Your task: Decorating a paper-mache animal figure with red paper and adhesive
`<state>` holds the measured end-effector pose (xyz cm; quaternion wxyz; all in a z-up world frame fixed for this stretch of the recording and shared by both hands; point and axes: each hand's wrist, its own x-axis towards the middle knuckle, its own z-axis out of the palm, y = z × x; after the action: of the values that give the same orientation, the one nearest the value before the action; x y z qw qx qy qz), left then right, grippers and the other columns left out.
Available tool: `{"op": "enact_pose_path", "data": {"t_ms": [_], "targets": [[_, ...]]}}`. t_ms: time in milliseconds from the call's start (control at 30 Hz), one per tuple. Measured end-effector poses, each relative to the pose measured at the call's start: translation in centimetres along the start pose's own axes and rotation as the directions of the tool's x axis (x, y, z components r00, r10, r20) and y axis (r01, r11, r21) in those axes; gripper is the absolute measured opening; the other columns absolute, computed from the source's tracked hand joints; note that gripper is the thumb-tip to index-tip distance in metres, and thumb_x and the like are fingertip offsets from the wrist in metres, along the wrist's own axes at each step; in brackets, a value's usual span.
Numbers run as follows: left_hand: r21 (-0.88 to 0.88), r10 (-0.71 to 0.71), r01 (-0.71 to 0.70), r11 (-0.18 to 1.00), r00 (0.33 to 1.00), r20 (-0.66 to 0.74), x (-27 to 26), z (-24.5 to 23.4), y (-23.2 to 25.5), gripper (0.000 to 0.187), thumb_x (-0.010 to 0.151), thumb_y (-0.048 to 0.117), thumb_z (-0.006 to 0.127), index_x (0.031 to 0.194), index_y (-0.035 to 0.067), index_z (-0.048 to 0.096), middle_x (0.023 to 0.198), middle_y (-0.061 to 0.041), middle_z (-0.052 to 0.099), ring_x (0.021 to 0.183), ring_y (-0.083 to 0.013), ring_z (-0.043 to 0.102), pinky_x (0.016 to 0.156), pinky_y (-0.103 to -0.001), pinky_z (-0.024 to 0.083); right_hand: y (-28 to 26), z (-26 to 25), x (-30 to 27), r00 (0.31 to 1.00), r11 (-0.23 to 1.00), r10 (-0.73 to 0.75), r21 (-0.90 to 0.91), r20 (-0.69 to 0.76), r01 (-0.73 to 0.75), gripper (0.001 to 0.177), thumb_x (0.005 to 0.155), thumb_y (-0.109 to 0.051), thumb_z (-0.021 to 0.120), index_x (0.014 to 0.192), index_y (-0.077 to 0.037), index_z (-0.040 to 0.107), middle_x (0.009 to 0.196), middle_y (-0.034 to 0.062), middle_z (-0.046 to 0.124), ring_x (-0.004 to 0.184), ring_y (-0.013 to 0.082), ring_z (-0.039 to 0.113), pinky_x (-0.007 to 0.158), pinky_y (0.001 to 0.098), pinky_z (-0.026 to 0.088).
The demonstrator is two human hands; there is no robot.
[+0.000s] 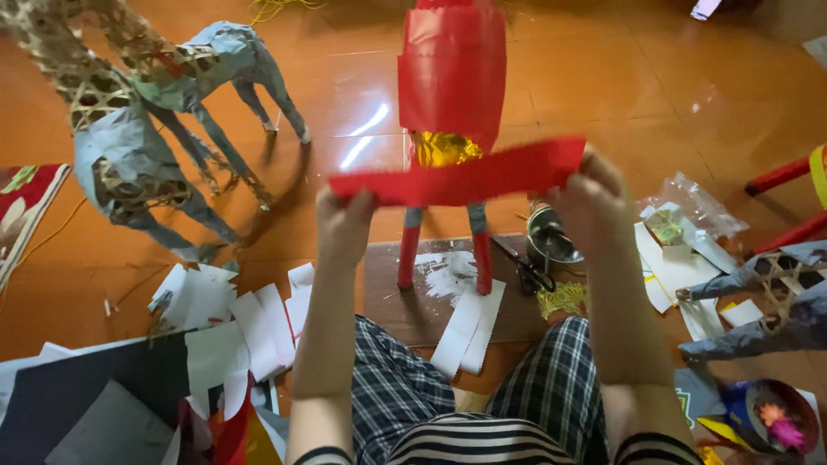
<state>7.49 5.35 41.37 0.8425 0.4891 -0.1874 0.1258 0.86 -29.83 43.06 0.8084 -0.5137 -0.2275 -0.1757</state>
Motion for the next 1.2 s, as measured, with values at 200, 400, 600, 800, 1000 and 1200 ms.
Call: {"op": "enact_pose_path", "data": {"t_ms": [200, 400, 600, 800, 1000, 1200], "targets": [[-0.197, 0.047, -0.080, 0.977, 0.984, -0.170, 5.4, 5.0, 1.9, 0.014, 0.100, 0.009, 0.084, 0.109, 0.005, 0.074, 0.096, -0.009, 0.076, 0.086, -0.0237, 0.080, 0.079, -0.046, 0.070, -1.8, 3.0, 5.8, 0.967, 0.954, 0.233, 0.218, -0.098, -0.208, 0.012, 0.110, -0.025, 0.056, 0.117, -0.015, 0.053, 0.125, 0.0073, 0.072, 0.113, 0.0210, 0.071, 0.092, 0.0413, 0.059], [-0.099, -0.005, -0.021, 0.995, 0.969, -0.249, 5.1, 7.2, 1.6, 0.020, 0.099, 0.017, 0.086, 0.114, 0.010, 0.074, 0.099, -0.003, 0.074, 0.086, -0.0168, 0.078, 0.079, -0.038, 0.072, 1.3, 2.4, 6.4, 0.928, 0.906, 0.336, 0.324, -0.161, -0.272, 0.021, 0.108, -0.044, 0.055, 0.111, -0.023, 0.056, 0.125, -0.0015, 0.068, 0.114, 0.0152, 0.068, 0.092, 0.0336, 0.057], [-0.044, 0.003, -0.016, 0.999, 0.963, -0.271, 5.5, 6.6, -0.2, 0.020, 0.100, 0.022, 0.085, 0.115, 0.014, 0.075, 0.098, -0.002, 0.075, 0.083, -0.0163, 0.079, 0.080, -0.039, 0.072, 5.5, 2.7, 6.3, 0.944, 0.935, 0.274, 0.282, -0.184, -0.216, 0.018, 0.109, -0.029, 0.072, 0.119, -0.016, 0.066, 0.125, 0.0071, 0.075, 0.121, 0.0248, 0.071, 0.111, 0.0535, 0.052], [-0.040, 0.009, -0.022, 0.999, 0.955, -0.296, 6.0, 7.3, -0.9, 0.021, 0.098, 0.018, 0.086, 0.113, 0.011, 0.073, 0.093, -0.004, 0.074, 0.078, -0.0173, 0.078, 0.079, -0.040, 0.072, 6.3, 5.1, 6.5, 0.919, 0.928, 0.288, 0.315, -0.270, -0.198, 0.025, 0.113, -0.022, 0.068, 0.132, -0.006, 0.064, 0.118, 0.0130, 0.074, 0.114, 0.0315, 0.076, 0.098, 0.0564, 0.063], [-0.028, 0.063, -0.078, 0.997, 0.934, -0.352, 5.6, 8.9, -0.6, 0.031, 0.099, 0.016, 0.086, 0.125, 0.009, 0.071, 0.097, -0.006, 0.075, 0.082, -0.0164, 0.077, 0.084, -0.041, 0.069, 4.6, 7.6, 6.4, 0.904, 0.945, 0.294, 0.233, -0.311, -0.227, 0.026, 0.113, -0.030, 0.067, 0.126, -0.008, 0.065, 0.100, 0.0051, 0.068, 0.090, 0.0253, 0.079, 0.071, 0.0422, 0.072], [-0.039, 0.059, -0.078, 0.996, 0.932, -0.358, 6.4, 9.4, -1.7, 0.035, 0.101, 0.014, 0.082, 0.132, 0.008, 0.068, 0.099, -0.009, 0.075, 0.080, -0.0164, 0.076, 0.083, -0.040, 0.069, 4.7, 7.4, 6.9, 0.909, 0.950, 0.285, 0.219, -0.303, -0.225, 0.024, 0.111, -0.031, 0.069, 0.120, -0.009, 0.068, 0.094, 0.0046, 0.066, 0.088, 0.0278, 0.081, 0.068, 0.0460, 0.074]]}}
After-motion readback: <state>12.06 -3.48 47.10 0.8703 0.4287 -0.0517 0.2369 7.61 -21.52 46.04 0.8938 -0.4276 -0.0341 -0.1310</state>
